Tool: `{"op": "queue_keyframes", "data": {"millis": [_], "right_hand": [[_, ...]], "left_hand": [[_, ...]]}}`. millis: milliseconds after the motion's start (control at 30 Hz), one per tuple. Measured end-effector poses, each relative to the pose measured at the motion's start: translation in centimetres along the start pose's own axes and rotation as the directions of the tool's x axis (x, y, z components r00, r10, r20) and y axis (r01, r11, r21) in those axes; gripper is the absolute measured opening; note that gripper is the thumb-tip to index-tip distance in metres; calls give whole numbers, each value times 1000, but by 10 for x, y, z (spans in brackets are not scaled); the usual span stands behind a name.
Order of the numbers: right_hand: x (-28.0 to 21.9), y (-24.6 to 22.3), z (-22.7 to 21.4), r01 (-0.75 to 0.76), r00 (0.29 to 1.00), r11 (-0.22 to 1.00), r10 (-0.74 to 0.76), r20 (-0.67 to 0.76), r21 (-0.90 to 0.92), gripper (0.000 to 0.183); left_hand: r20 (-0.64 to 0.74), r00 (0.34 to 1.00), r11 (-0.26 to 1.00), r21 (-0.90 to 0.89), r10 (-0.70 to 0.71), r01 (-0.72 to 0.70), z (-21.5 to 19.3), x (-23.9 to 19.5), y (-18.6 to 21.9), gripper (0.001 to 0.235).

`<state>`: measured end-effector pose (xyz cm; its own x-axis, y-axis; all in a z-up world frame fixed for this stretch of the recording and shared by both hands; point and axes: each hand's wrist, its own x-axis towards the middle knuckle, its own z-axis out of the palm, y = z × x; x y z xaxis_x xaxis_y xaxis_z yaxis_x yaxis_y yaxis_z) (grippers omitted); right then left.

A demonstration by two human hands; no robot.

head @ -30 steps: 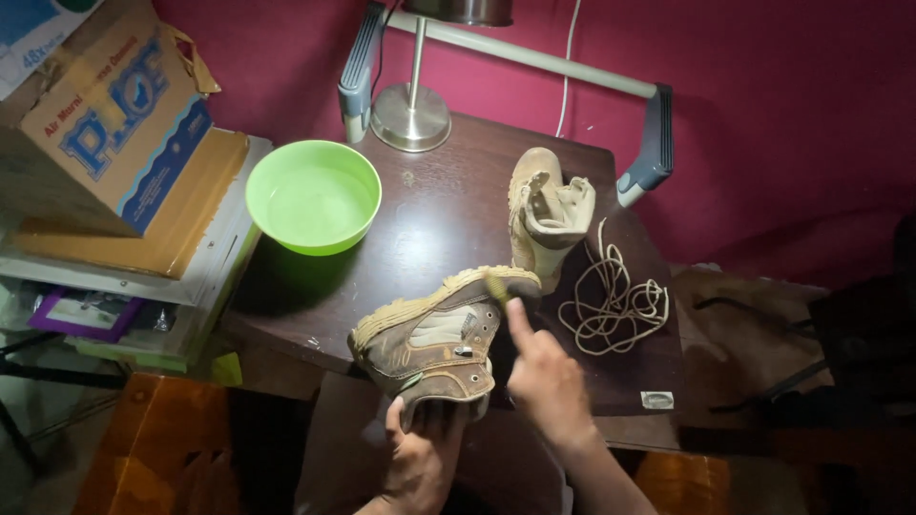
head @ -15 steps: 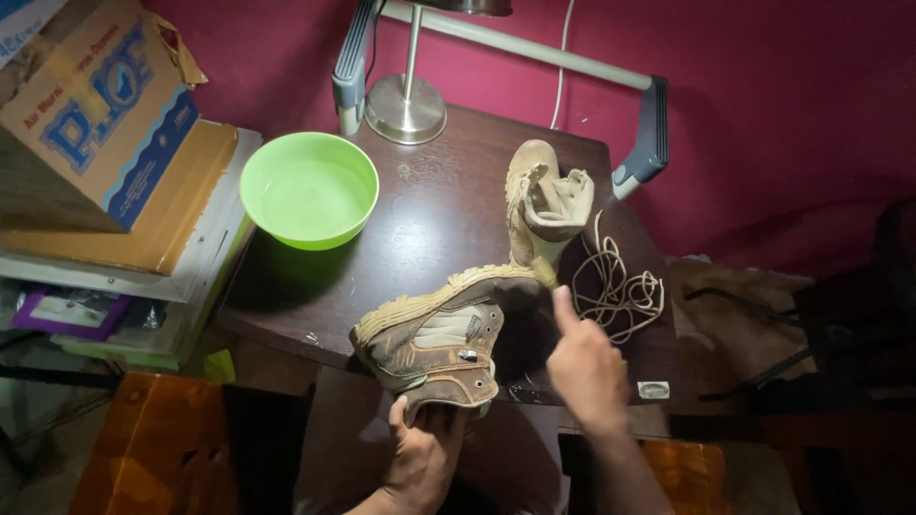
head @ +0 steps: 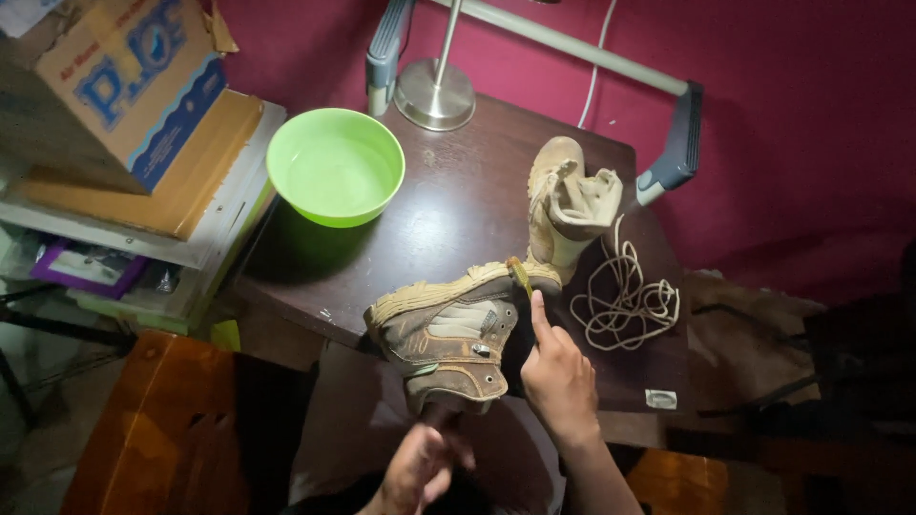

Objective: The person scrubs a brown boot with a toothbrush, repeatedly dipping the brush into a green bowl of water. They clean the toe, sides, and sole of the boot, rotating it to access different areas.

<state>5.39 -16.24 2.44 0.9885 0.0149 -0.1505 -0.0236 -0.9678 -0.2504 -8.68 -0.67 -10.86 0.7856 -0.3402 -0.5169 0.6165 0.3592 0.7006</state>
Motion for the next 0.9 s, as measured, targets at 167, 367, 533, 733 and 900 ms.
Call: {"op": "queue_keyframes", "data": {"millis": [167,367,533,733,900], "right_hand": [[-23,-15,-4,106,969,993,-113,219,46,103],[-3,25,-8,-38,991,999,35,-130,-23,78],[-6,37,7,245,959,962,-222,-175,121,98],[-6,31,-42,491,837,870,-458,-300,42,57],[22,41,-43,662,713,748,-648,-266,-49,24]], "left_hand": [[-353,924,654,-666,149,-360,22,38,27,77],[-620,784,564,-632,44,-531,31,59,67,49],[-597,733,519,-536,324,-666,19,57,99,48],[-344,664,632,-217,664,-744,2,52,114,41],[-164,647,631,-142,745,-763,3,46,129,48]]}}
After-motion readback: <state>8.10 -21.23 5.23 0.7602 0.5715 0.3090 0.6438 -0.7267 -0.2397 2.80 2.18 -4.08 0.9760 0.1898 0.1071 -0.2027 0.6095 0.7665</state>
